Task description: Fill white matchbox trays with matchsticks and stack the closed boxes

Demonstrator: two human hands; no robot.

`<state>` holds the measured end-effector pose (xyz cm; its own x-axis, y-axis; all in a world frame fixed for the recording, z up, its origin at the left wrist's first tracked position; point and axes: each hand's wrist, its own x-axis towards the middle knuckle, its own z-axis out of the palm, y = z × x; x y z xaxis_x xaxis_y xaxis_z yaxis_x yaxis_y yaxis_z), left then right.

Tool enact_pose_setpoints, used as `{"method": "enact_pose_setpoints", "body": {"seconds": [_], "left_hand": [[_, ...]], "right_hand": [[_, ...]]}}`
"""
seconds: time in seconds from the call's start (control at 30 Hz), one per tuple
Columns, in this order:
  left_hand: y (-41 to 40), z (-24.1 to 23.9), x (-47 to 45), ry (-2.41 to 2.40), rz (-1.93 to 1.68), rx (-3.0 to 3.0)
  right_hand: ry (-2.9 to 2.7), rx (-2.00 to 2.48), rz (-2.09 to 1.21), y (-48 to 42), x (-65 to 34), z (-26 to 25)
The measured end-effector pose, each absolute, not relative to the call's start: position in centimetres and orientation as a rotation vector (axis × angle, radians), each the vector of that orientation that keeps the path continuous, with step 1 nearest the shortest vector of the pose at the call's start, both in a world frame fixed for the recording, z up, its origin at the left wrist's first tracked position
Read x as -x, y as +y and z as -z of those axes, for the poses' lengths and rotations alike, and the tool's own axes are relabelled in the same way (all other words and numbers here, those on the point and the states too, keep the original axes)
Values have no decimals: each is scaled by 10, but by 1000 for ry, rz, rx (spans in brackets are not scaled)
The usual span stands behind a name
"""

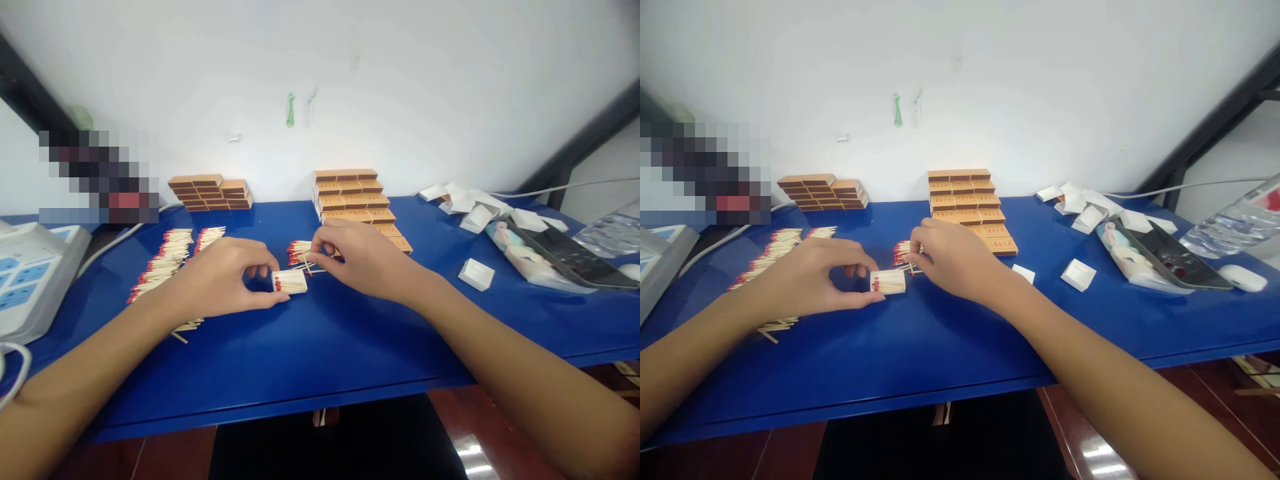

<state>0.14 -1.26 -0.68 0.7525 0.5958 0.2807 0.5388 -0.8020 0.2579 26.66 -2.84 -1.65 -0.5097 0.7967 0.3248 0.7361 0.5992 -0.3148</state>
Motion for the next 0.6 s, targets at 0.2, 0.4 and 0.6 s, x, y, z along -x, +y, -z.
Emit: {"method": "enact_pose_setpoints", "body": {"seconds": [0.2, 0.4, 0.6], "left_hand": [[-14, 5, -2, 909, -519, -2776], [-13, 5, -4, 917, -513, -2769], [-14, 5, -3, 921, -510, -2776]], "right_hand": [[-2574, 1281, -275, -26, -274, 18], [-2615, 1341, -345, -26, -273, 16], [-2597, 1234, -311, -25, -272, 18]]}}
